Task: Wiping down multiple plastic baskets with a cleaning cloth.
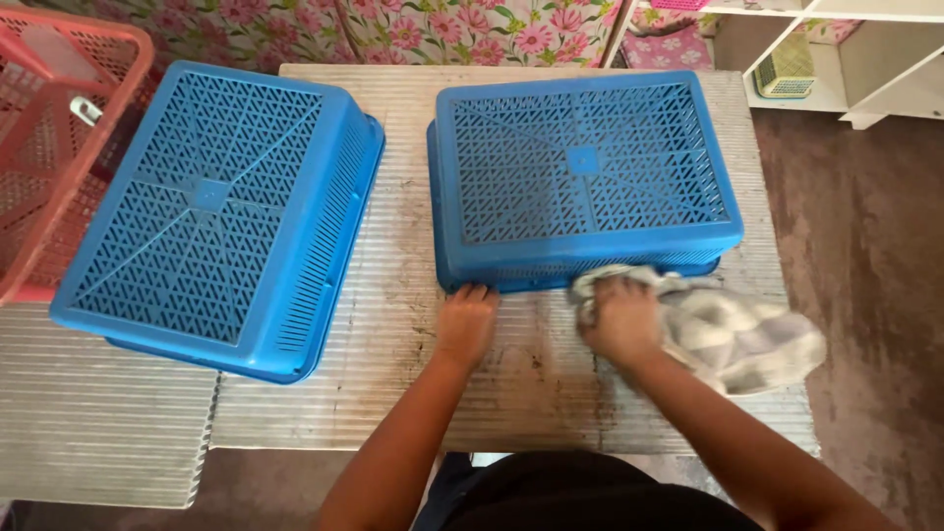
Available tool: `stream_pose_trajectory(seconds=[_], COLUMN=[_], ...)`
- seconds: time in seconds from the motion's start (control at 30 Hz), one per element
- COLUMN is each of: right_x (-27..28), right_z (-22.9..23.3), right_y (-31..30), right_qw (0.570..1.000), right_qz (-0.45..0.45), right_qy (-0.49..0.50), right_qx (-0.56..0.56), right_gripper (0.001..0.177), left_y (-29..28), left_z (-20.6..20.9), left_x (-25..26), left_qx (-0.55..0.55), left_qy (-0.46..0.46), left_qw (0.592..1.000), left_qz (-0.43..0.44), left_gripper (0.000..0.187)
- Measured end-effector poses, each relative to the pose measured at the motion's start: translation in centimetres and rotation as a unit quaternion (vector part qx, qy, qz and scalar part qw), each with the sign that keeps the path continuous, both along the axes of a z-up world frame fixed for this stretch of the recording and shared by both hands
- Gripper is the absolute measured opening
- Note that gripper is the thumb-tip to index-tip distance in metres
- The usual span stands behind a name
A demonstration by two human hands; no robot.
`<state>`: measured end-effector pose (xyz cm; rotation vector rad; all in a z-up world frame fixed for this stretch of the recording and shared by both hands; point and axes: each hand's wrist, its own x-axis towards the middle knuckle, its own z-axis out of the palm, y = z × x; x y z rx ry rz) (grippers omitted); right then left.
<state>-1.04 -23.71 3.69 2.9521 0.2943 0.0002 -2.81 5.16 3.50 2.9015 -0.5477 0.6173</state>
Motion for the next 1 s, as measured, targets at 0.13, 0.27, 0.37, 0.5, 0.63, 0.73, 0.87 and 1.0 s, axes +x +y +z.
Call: stream_pose_trajectory(seconds=[0.13,0.27,0.37,0.5,0.63,0.73,0.87,1.0], right_x=[-0.6,-0.8,-0.3,-1.7,-1.1,0.0,-0.5,-0.6], right_z=[2.1,4.0,-0.8,1.5,0.9,-0.5,2.1,2.7], right_y=[5.1,4.4,-1.3,-2.0,3.7,10.8,18.4,15.7], right_qw=[0.995,0.981,0.989,0.995,0.977,0.980,0.974,0.971], right_qz=[0.071,0.076,0.012,-0.018,0.173,0.175,0.184,0.184], right_qy=[0.038,0.088,0.015,0.000,-0.009,0.049,0.093,0.117], right_qx=[0.058,0.156,0.144,0.099,0.125,0.083,0.089,0.101], right_gripper=[0.071,0.066,0.068,0.073,0.066,0.068,0.065,0.069], left_y=[1.1,3.5,5.0,5.7,5.4,5.5,5.9,6.0], left_z=[0.4,0.9,1.3,1.7,0.6,0.0,-1.0,0.9], left_x=[-0.4,-0.9,-2.1,-2.4,-2.0,-1.6,-0.8,-1.4], left_qx=[-0.041,-0.244,-0.296,-0.282,-0.219,-0.178,-0.134,-0.084], left_qy=[0.022,0.120,0.102,0.103,0.070,0.059,0.041,0.034], left_qw=[0.999,0.960,0.949,0.953,0.973,0.982,0.989,0.994], left_qz=[-0.027,-0.065,0.041,0.044,0.034,0.036,0.044,0.055], left_gripper=[0.027,0.041,0.037,0.035,0.024,0.022,0.018,0.015])
